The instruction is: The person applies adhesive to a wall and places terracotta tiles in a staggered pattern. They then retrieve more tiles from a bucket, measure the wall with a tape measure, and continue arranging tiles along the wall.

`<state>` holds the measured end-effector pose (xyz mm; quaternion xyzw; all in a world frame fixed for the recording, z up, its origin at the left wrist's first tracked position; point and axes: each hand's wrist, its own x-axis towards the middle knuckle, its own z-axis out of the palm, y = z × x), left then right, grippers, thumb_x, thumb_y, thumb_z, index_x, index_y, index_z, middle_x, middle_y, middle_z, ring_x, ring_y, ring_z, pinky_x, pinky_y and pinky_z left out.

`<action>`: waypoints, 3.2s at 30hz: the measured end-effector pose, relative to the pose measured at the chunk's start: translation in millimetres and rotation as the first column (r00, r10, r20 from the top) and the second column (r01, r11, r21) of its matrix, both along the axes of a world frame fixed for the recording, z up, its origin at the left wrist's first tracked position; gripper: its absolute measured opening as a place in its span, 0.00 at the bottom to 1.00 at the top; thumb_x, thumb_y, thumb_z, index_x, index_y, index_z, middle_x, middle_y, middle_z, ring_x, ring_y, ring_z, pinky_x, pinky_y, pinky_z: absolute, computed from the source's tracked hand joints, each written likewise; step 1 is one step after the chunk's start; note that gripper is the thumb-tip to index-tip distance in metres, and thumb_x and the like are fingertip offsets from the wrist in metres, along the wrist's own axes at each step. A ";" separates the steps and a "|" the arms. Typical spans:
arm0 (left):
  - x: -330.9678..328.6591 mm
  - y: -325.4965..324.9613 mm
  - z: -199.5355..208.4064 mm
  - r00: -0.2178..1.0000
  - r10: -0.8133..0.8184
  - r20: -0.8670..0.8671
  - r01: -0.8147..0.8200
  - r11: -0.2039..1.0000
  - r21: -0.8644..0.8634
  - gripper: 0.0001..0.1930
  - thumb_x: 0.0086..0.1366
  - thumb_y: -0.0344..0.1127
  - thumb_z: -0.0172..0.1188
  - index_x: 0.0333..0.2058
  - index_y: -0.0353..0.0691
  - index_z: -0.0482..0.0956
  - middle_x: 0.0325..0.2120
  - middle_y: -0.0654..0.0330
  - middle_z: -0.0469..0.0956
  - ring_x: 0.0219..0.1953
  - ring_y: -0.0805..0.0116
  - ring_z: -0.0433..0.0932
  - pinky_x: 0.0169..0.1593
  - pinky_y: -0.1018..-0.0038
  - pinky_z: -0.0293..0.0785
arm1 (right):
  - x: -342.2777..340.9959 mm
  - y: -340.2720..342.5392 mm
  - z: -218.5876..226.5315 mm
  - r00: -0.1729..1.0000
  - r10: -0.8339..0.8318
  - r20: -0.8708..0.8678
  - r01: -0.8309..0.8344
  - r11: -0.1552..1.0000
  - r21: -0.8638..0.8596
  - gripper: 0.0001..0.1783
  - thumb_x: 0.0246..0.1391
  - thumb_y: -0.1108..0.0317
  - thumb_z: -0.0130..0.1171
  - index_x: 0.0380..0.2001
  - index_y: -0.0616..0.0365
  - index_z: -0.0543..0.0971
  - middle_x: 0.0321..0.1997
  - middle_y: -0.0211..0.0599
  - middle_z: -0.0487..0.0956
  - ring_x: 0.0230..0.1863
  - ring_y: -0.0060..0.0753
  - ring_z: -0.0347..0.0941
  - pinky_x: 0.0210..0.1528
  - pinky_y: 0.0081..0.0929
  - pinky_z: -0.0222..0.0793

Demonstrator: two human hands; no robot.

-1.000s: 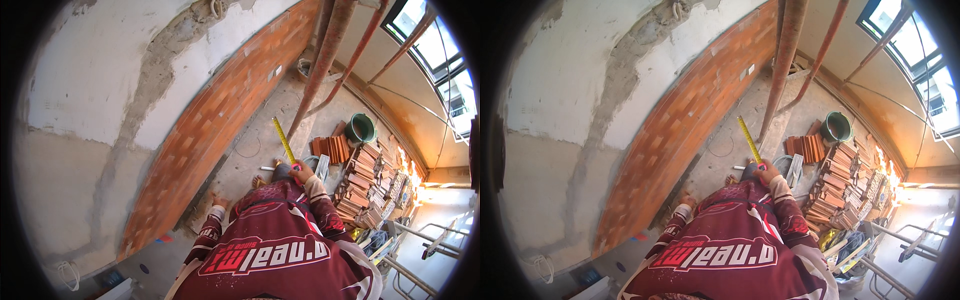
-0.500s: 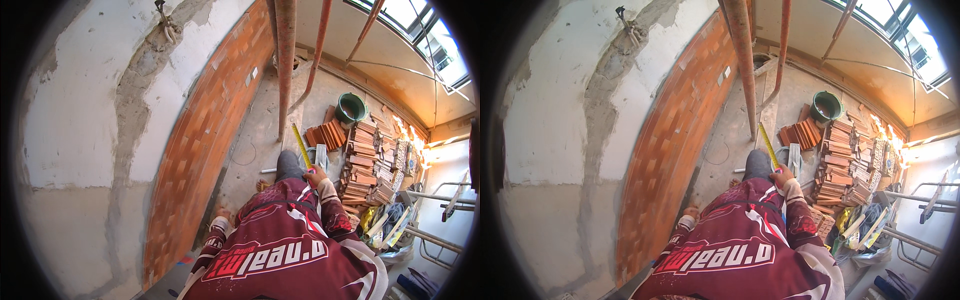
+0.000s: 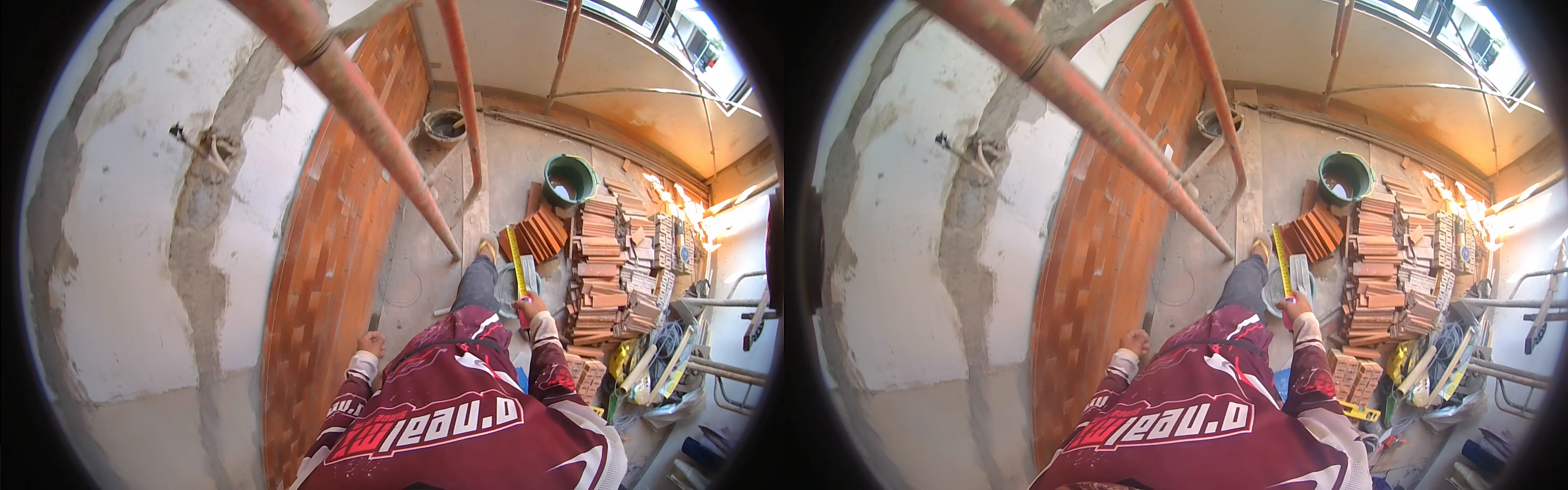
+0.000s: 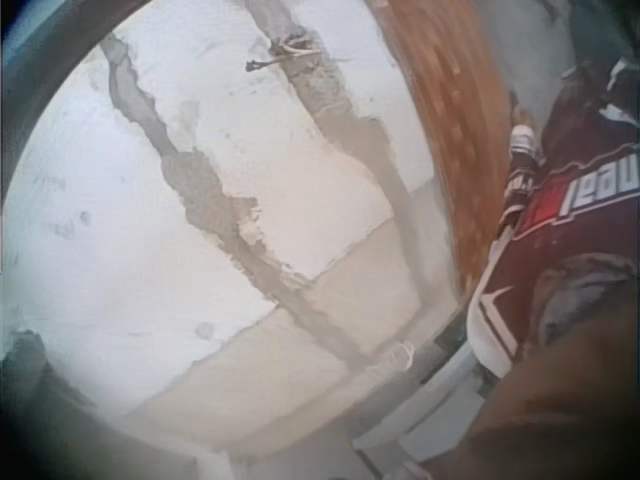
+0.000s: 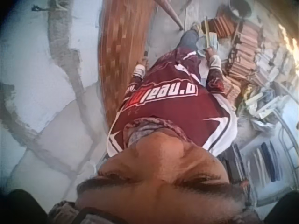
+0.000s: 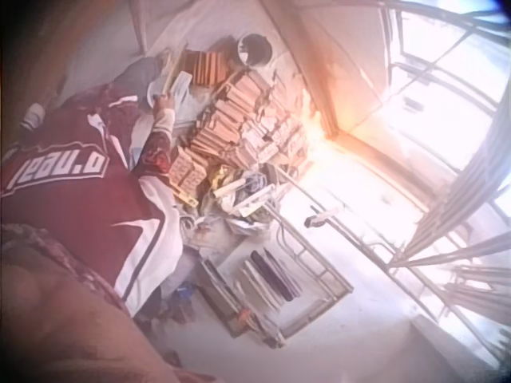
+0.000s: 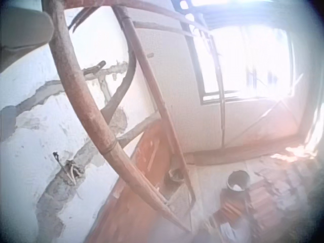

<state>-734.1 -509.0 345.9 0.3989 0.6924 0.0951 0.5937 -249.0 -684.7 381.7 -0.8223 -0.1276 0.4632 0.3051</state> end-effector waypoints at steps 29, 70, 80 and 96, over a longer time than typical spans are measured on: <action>378.8 138.7 302.0 0.910 0.348 0.227 -0.367 0.416 0.832 0.34 0.64 0.37 0.62 0.63 0.30 0.56 0.61 0.50 0.62 0.60 0.60 0.63 0.65 0.63 0.58 | 236.1 349.4 1.0 0.773 0.625 0.110 -0.634 0.757 0.155 0.43 0.35 0.51 0.69 0.58 0.53 0.71 0.50 0.55 0.77 0.54 0.55 0.73 0.58 0.40 0.68; 421.1 144.7 325.0 0.728 0.660 0.183 -0.465 0.281 0.840 0.18 0.49 0.33 0.69 0.39 0.33 0.77 0.32 0.51 0.82 0.36 0.60 0.81 0.41 0.67 0.75 | 268.7 386.7 32.0 0.306 0.934 0.183 -0.951 0.292 0.099 0.39 0.34 0.55 0.72 0.53 0.57 0.74 0.40 0.46 0.80 0.42 0.42 0.77 0.46 0.35 0.72; 417.4 148.5 311.3 0.706 0.669 0.232 -0.455 0.178 0.873 0.19 0.49 0.36 0.70 0.37 0.35 0.75 0.32 0.44 0.79 0.37 0.44 0.80 0.40 0.61 0.75 | 246.2 401.9 74.9 0.247 0.953 0.176 -0.969 0.245 0.034 0.39 0.34 0.58 0.72 0.54 0.58 0.74 0.39 0.43 0.79 0.40 0.40 0.77 0.44 0.35 0.73; 404.2 134.3 319.5 0.762 0.617 0.195 -0.413 0.232 0.881 0.17 0.50 0.35 0.70 0.35 0.36 0.74 0.29 0.46 0.78 0.33 0.47 0.78 0.37 0.61 0.74 | 325.5 339.0 -71.6 0.099 0.984 0.150 -0.945 0.140 -0.295 0.33 0.42 0.55 0.69 0.52 0.58 0.75 0.46 0.50 0.81 0.50 0.47 0.77 0.51 0.38 0.73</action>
